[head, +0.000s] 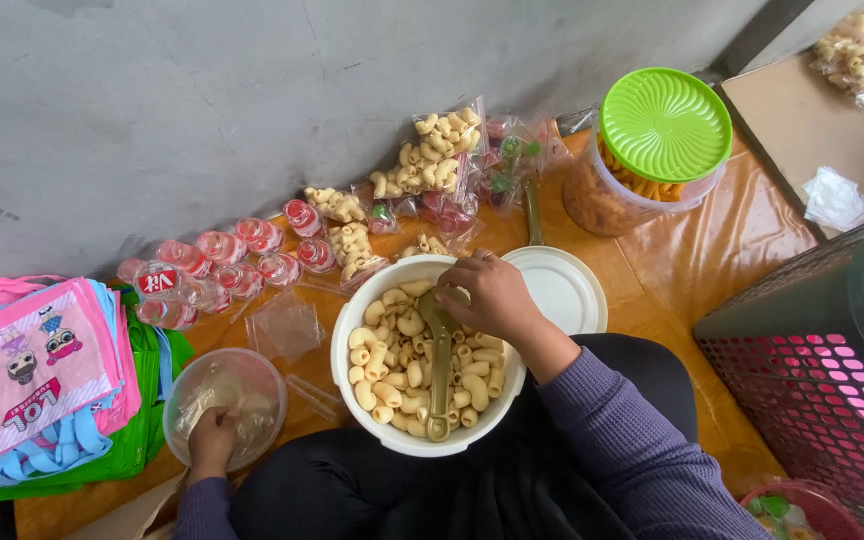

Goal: The person scoops snacks from a large bowl into small plastic bags using a large spoon and by hand.

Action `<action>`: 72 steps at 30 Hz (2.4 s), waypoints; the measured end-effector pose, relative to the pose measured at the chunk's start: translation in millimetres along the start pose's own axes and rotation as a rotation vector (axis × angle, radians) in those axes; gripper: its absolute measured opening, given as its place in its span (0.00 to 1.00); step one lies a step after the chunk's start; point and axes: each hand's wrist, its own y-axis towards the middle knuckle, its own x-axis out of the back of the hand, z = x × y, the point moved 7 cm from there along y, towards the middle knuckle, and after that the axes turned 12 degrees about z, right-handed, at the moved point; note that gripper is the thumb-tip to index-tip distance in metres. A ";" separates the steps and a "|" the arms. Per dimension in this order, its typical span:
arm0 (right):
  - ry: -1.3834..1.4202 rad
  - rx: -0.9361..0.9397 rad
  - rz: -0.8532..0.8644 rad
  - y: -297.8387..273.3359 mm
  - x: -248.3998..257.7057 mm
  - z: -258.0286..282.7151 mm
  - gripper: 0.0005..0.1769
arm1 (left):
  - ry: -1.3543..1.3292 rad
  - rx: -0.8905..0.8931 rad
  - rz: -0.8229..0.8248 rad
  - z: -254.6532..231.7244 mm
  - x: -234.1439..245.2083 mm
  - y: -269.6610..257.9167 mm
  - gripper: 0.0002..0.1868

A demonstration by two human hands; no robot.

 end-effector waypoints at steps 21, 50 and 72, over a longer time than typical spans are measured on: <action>-0.014 0.042 -0.056 -3.7 3.7 4.7 0.10 | -0.006 -0.764 -0.640 -61.9 38.4 -135.1 0.11; 0.833 0.330 0.366 -60.1 -3.3 78.9 0.18 | -0.259 -0.770 0.192 -285.7 -79.8 -357.8 0.16; 0.953 0.193 0.338 -60.5 -4.6 74.4 0.05 | -0.381 -0.791 -0.121 -263.1 -109.0 -314.5 0.14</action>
